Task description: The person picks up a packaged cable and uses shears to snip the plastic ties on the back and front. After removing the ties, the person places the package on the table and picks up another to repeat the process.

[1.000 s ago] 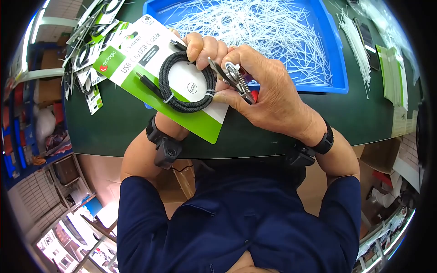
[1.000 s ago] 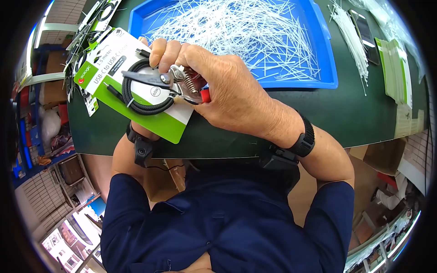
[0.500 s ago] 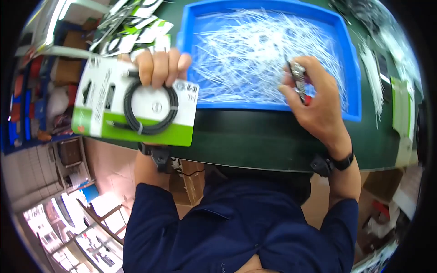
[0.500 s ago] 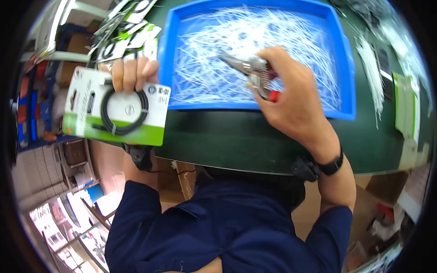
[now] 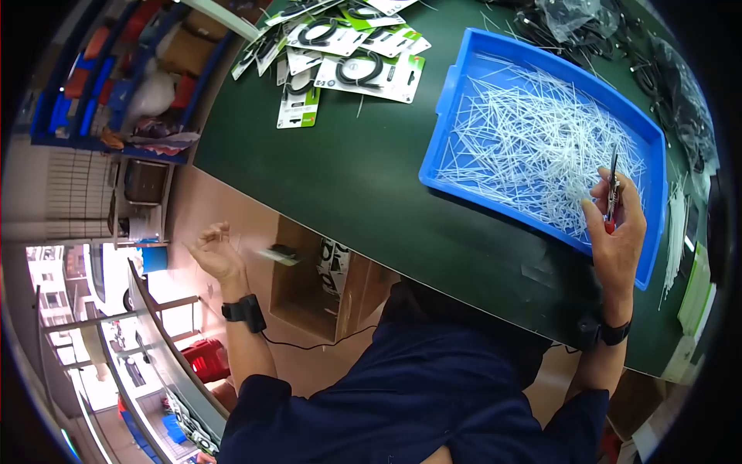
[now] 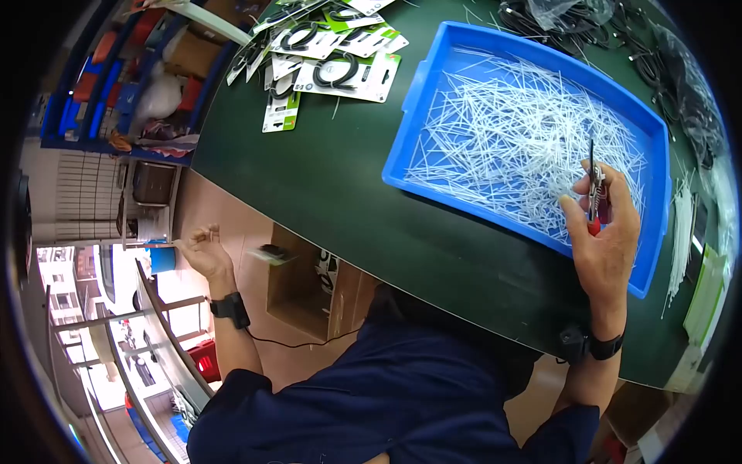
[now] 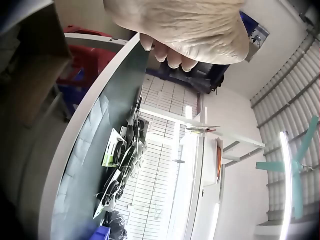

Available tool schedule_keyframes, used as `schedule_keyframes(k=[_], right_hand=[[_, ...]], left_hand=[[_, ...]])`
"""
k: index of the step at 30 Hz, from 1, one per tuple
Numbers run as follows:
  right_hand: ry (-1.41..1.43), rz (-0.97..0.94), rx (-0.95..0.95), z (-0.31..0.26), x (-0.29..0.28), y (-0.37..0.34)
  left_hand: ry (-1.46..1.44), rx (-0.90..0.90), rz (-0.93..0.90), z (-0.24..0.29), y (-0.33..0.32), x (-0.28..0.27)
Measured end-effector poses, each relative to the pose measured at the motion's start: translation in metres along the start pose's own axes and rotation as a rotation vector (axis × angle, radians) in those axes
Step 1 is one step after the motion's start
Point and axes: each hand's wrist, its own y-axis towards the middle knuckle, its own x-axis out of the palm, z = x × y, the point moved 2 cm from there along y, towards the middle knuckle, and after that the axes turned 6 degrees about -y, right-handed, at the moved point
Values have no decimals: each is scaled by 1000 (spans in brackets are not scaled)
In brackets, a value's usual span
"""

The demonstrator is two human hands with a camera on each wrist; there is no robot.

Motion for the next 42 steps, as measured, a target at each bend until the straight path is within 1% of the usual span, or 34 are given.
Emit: schedule_keyframes(k=[1,2,3,5,6,8,10,12,13,15,16,18,19,20,23,24,27,28,31,32,33,35,36,39,40,42], right_hand=[[24,1,10,1,0,0],[50,4,20,2,1,0],[77,11,33,2,2,1],[70,4,24,0,3,1],[59,-6,20,-1,2,1],[36,-4,21,1,-2,2],[80,-36,35,4,-1,3],[105,-43,50,4,-1,4],[90,-63,47,2,-2,4],[62,-106,45,0,-2,3],[63,-98,57,-1,-1,2],[104,-77,12,-4,0,1],[124,-61,-10,-5,0,2],[126,-46,6,-3,-1,2],[240,-79,23,-1,-3,3],[248,-68,39,1,-4,3],[183,-81,53,1,-7,3],[192,-78,61,2,-5,2],[54,-20,-90,4,-5,-1],[55,-18,-89,3,-4,-1],[35,-12,-127,-1,-4,-2],[-8,3,-204,-8,-3,-2],[-12,6,-204,-10,-2,-2],[63,22,-156,-15,-3,-2],[47,27,-151,-16,-5,-2],[47,75,-186,-17,-10,-2]], left_hand=[[25,28,113,4,-2,-5],[21,35,120,4,-1,-5],[72,45,89,-1,5,-2],[170,57,16,-9,16,36],[160,56,12,-15,17,60],[535,163,-253,-27,15,124],[866,468,-583,-29,5,195],[1016,802,-856,-39,0,248],[1011,806,-867,-49,4,264],[1113,920,-1075,-69,11,292],[1105,924,-1089,-81,19,299],[1223,984,-1143,-112,40,302],[1280,1020,-1169,-119,44,307],[1268,1032,-1189,-124,46,309],[1232,982,-1196,-122,43,313],[1228,990,-1218,-118,37,317],[1189,981,-1079,-95,19,323],[1193,984,-1091,-84,15,326],[1016,726,-954,-46,4,342],[1016,728,-956,-39,0,346],[713,385,-882,-35,-1,349],[96,-270,-664,-32,-10,355],[92,-269,-667,-26,-19,363],[-56,-580,-719,-18,-55,391],[-70,-588,-727,-19,-64,398],[-130,-676,-784,-26,-82,413]])
